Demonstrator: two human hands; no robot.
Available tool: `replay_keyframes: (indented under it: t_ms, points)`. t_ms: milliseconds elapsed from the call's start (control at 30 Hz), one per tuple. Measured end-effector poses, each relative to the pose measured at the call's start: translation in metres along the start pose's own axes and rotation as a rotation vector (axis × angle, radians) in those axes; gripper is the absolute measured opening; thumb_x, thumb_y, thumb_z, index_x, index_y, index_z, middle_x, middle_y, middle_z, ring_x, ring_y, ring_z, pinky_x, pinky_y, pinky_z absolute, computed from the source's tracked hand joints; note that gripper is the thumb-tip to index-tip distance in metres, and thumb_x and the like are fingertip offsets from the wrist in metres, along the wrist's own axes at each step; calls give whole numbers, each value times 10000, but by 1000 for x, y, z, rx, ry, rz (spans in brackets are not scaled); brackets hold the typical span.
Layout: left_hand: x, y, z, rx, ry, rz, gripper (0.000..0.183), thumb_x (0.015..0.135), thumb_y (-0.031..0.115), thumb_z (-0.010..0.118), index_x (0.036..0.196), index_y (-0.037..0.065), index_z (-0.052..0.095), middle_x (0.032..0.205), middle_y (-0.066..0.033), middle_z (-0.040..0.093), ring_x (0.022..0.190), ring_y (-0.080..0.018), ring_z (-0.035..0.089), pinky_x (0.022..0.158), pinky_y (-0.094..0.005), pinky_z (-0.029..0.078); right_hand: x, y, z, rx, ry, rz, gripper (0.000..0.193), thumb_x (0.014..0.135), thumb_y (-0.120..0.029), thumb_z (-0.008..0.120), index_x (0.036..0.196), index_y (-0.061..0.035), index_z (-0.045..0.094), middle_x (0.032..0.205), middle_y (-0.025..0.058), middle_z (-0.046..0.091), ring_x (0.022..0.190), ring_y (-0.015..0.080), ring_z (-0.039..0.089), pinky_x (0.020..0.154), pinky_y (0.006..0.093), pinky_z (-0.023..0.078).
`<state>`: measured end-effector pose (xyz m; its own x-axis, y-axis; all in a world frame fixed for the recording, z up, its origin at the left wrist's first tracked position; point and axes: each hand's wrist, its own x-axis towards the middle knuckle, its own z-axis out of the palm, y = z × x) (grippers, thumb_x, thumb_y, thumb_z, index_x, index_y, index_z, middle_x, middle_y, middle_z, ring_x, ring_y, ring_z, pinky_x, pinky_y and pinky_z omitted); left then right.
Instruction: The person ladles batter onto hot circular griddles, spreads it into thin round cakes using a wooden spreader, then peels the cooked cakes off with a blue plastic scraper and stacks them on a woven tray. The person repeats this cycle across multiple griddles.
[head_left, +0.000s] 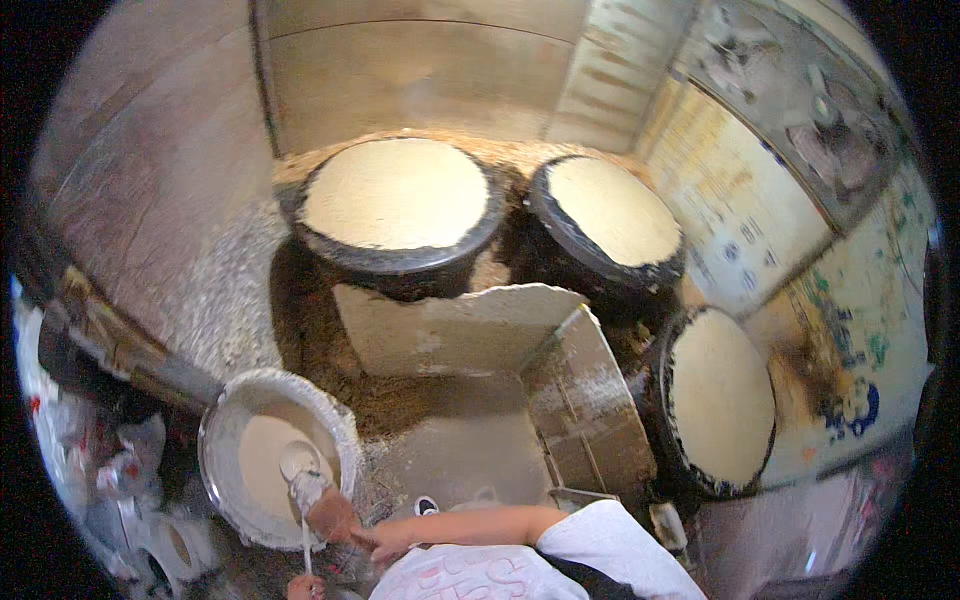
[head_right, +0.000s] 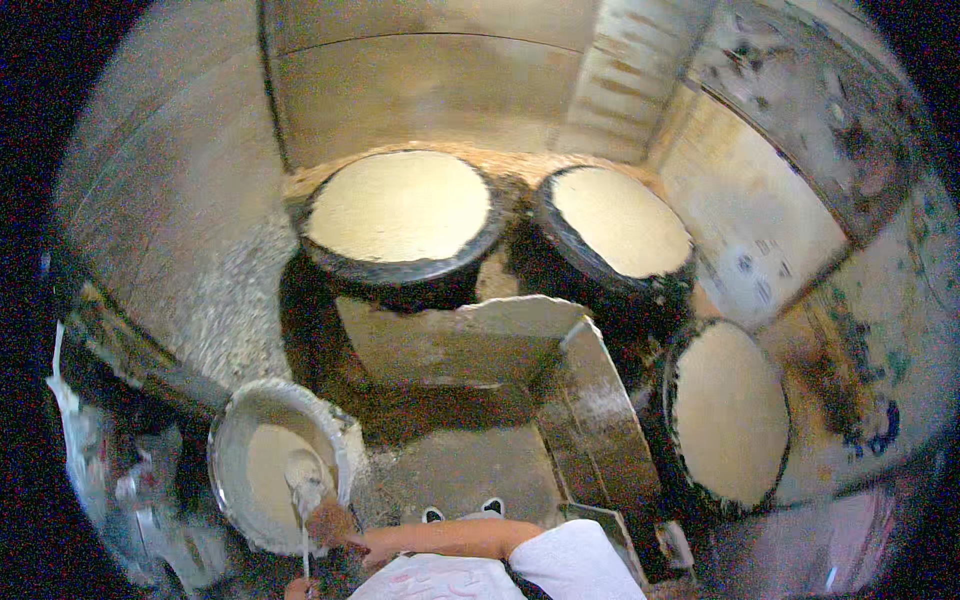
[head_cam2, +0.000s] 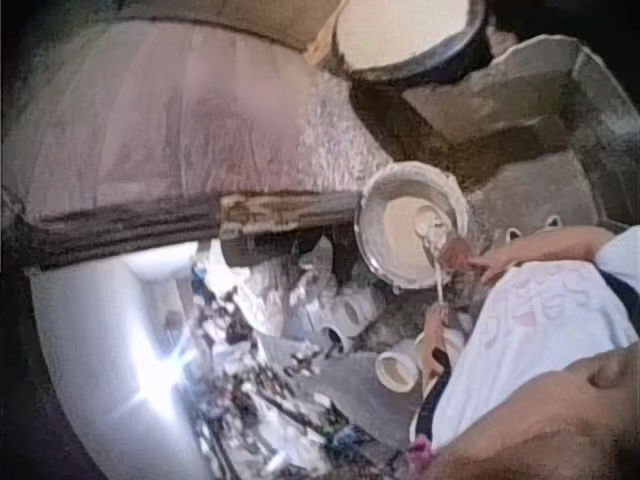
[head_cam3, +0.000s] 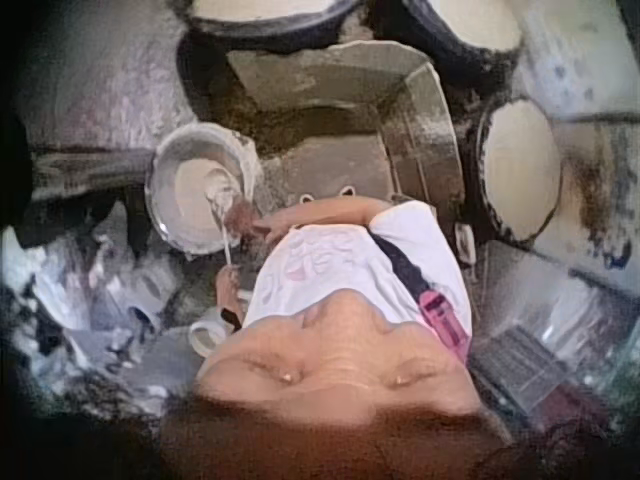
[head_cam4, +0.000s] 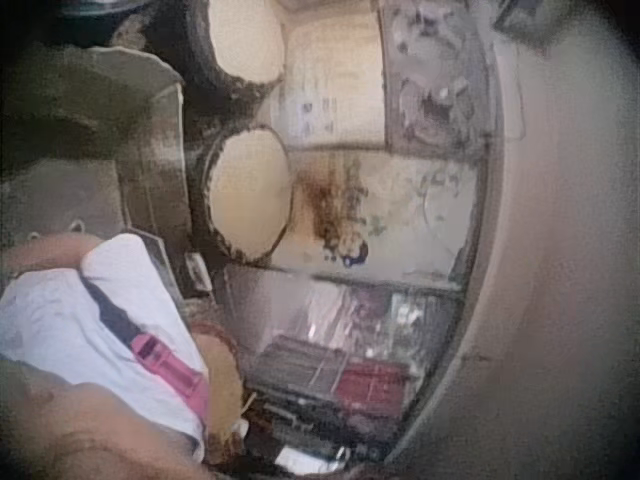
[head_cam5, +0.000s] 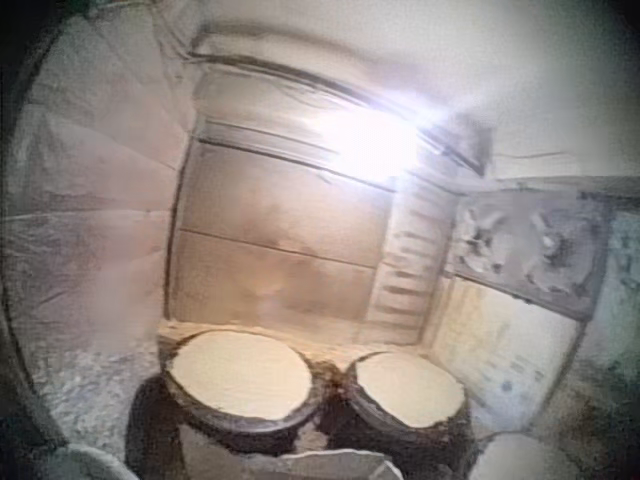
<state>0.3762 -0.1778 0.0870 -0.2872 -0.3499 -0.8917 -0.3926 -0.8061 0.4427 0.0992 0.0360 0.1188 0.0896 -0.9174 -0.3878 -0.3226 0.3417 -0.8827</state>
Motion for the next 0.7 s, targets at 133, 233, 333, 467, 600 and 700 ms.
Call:
replay_keyframes:
  t_ms: [133, 233, 333, 467, 600, 700]
  points:
    - [14, 35, 0, 409, 376, 367, 146, 810, 124, 535, 894, 5, 524, 701, -116, 505, 609, -243, 486, 565, -353, 411, -48, 33, -9, -36, 96, 108, 699, 781, -330, 610, 1378, -85, 341, 1151, 262, 558, 1059, 389, 550, 889, 434, 444]
    - [27, 53, 39, 914, 650, 801, 183, 798, 110, 551, 939, -5, 532, 750, -145, 533, 665, -270, 515, 616, -360, 432, -117, 90, -10, 274, 578, 511, 580, 806, -337, 599, 1303, -70, 463, 1247, 202, 522, 1156, 349, 496, 943, 425, 420]
    - [39, 59, 106, 1221, 581, 1192, 229, 786, 95, 567, 985, -16, 539, 800, -174, 560, 721, -297, 543, 667, -367, 453, -245, 135, 49, 366, 1022, 935, 414, 813, -322, 582, 1100, -23, 581, 1010, 218, 626, 918, 372, 605, 786, 444, 482]
    - [37, 19, 228, 1072, 10, 1277, 231, 773, 12, 519, 995, -47, 549, 734, -133, 573, 733, -297, 571, 719, -359, 469, -365, 126, 169, 422, 1228, 1585, 500, 812, -322, 556, 1215, -28, 510, 1006, 199, 635, 931, 354, 604, 796, 467, 473]
    - [30, -29, 330, 1232, -379, 922, 383, 761, -49, 553, 1140, -3, 521, 965, -116, 577, 870, -212, 564, 802, -317, 451, -407, 95, 264, 626, 1467, 1849, 558, 841, -373, 531, 1302, -72, 438, 1173, 234, 548, 914, 360, 603, 787, 488, 473]
    - [19, -53, 375, 1445, -622, 872, 352, 766, -58, 553, 1111, 4, 527, 936, -94, 587, 844, -171, 565, 777, -287, 453, -407, 81, 297, 887, 1462, 1978, 645, 838, -415, 539, 1353, -72, 356, 1286, 248, 439, 977, 378, 574, 794, 498, 466]
